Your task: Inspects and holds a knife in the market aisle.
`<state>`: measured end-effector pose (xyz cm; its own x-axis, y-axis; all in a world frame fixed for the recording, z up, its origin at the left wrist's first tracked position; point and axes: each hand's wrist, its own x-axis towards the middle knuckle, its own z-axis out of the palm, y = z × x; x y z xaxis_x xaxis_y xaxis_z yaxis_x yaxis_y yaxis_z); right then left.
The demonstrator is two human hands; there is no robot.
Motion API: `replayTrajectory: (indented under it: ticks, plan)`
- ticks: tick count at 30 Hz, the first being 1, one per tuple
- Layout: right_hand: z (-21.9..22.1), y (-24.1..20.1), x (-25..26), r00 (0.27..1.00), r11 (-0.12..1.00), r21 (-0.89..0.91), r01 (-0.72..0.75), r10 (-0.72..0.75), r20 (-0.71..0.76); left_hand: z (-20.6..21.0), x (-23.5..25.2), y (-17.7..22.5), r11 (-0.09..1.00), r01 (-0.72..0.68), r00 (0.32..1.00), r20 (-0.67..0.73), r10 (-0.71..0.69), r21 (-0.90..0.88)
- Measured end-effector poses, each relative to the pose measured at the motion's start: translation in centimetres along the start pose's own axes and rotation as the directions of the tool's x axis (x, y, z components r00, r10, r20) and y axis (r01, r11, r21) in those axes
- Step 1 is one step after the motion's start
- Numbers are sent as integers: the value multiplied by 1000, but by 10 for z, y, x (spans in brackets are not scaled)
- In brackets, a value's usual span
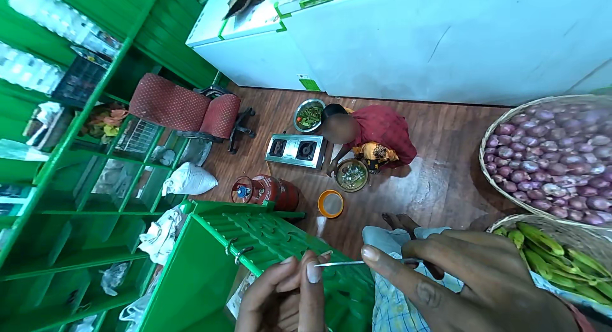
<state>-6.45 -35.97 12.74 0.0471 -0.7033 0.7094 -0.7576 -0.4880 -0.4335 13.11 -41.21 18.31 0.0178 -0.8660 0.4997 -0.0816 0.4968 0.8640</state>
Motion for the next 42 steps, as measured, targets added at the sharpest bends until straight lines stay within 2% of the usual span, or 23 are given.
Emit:
replayTrajectory:
  ticks: [8,15,19,22,26,31,37,42]
  plan:
    - [0,2,-2,1000,999,21,-27,27,-13,-1,-1,-3,1000,-5,1000,17,5,-10]
    - [2,6,-6,1000,990,144,-4,0,27,-25,-1,-18,964,-56,972,206,112,-261]
    - [3,5,-8,1000,973,228,-28,25,18,-32,-2,-17,940,53,954,296,52,-338]
    - [3,4,-9,999,973,229,-37,35,12,-25,-2,-15,968,98,953,303,-24,-231]
    - [4,2,-8,1000,971,238,-26,21,23,-13,-4,-11,999,5,943,331,13,-54]
    - [6,1,-6,999,971,237,11,-22,46,-17,-9,-11,996,3,961,276,22,-90]
    - [10,5,-8,998,969,248,23,-36,50,-23,-3,-9,969,32,999,50,-21,-244]
    - [10,6,-9,999,957,287,-32,21,41,-23,-3,-11,934,64,998,42,-53,-351]
